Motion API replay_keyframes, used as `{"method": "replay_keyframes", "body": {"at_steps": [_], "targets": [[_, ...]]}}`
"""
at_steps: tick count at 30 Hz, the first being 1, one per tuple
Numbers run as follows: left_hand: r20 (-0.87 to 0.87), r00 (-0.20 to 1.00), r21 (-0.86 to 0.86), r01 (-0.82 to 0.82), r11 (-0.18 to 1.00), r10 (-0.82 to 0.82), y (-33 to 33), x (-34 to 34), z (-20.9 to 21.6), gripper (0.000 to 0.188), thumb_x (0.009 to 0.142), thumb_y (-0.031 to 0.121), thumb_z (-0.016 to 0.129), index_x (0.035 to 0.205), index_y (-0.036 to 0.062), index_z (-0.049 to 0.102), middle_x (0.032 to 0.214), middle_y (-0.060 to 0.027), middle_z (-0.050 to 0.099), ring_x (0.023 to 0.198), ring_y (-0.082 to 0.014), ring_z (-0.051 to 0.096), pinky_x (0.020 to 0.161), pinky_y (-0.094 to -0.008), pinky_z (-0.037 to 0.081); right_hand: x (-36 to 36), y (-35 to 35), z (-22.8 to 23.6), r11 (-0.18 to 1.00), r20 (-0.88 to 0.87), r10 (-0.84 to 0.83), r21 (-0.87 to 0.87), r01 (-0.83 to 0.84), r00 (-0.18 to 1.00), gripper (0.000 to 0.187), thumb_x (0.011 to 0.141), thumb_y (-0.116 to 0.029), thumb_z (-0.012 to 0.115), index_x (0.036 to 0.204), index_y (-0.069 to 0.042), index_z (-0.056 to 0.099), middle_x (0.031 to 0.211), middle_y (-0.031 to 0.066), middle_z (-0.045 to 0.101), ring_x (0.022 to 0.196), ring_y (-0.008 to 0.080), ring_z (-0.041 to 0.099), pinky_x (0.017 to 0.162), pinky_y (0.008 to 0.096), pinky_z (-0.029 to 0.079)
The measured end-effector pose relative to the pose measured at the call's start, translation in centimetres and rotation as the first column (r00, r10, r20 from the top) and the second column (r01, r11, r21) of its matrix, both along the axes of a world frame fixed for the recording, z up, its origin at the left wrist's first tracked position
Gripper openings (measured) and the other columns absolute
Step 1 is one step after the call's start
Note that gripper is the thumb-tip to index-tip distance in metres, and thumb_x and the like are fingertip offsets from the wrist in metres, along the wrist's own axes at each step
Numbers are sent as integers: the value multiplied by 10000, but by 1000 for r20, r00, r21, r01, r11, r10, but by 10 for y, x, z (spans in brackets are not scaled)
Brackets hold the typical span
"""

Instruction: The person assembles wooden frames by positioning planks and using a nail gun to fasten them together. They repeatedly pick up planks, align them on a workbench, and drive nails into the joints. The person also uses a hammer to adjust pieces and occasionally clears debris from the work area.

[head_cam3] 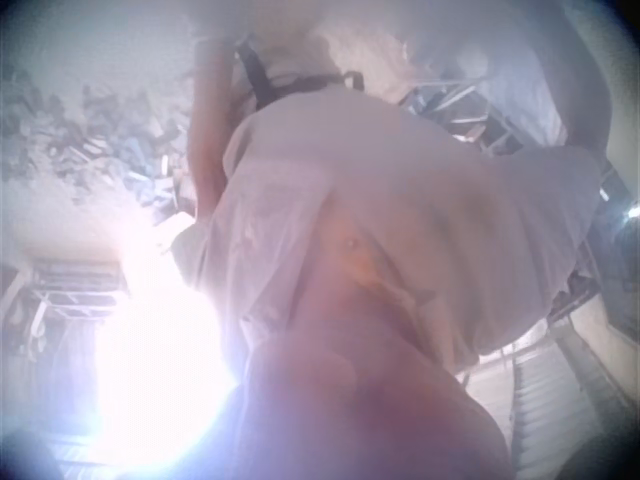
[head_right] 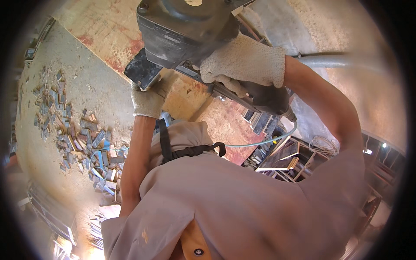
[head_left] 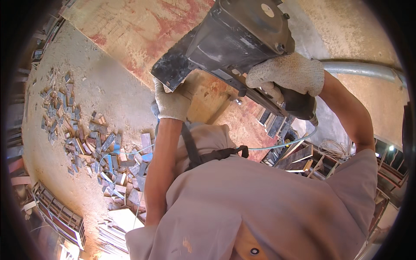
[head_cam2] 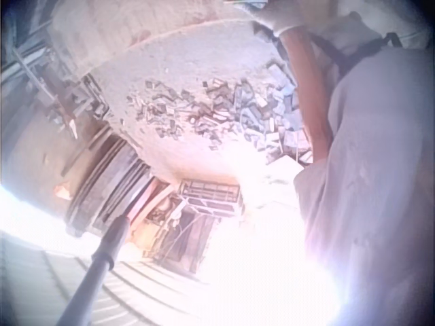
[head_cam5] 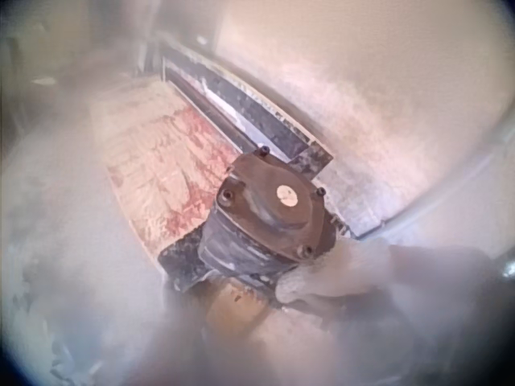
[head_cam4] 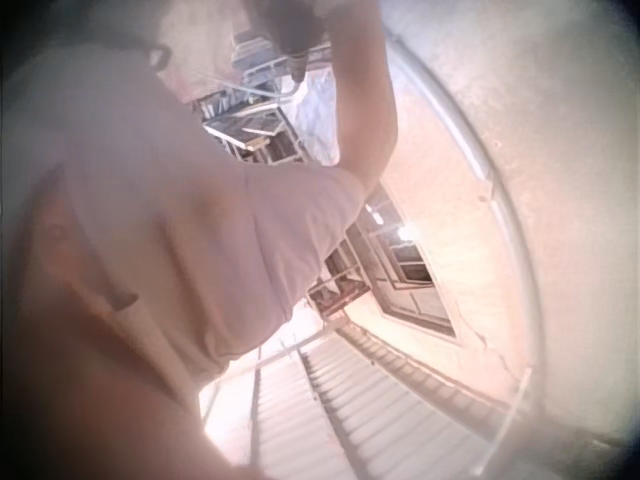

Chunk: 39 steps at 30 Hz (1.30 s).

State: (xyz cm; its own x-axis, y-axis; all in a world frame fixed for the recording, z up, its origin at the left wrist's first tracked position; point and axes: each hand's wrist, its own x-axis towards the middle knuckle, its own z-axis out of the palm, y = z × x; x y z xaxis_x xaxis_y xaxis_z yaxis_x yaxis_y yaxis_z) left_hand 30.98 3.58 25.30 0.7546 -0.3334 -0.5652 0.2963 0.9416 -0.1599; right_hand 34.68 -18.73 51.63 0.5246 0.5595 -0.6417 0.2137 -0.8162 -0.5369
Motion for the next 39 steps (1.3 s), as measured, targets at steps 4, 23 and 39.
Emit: {"method": "replay_keyframes", "body": {"at_steps": [4, 23, 39], "targets": [[-19, 988, -114, -152, 982, 150, -6, 4, -24, 566, 1023, 422, 430, 1253, -66, 601, 1266, -268, 655, 1179, -450, 646, 948, -599, 592, -12, -20, -25, 969, 38, -102, 228, 91, 994, 360, 990, -200, 506, 659, -87, 591, 515, 8, 629, 465, 111, 603, 521, 254, 472], [-80, 987, -86, -147, 985, 140, -8, 8, -27, 469, 974, 403, 531, 1219, 21, 647, 1239, -163, 693, 1125, -354, 674, 925, -529, 593, -29, 12, -5, 865, -159, -500, -39, 501, 851, 191, 930, -225, 684, 1031, -72, 738, 629, 12, 678, 532, 74, 603, 548, 267, 494], [-61, 987, -137, -153, 979, 146, 4, 3, -28, 434, 988, 360, 494, 1206, 22, 656, 1226, -157, 696, 1130, -330, 670, 989, -513, 560, -27, 14, 9, 914, -139, -385, 81, 398, 912, 136, 957, -154, 699, 1044, -49, 694, 592, 18, 626, 490, 83, 575, 479, 282, 464]]}}
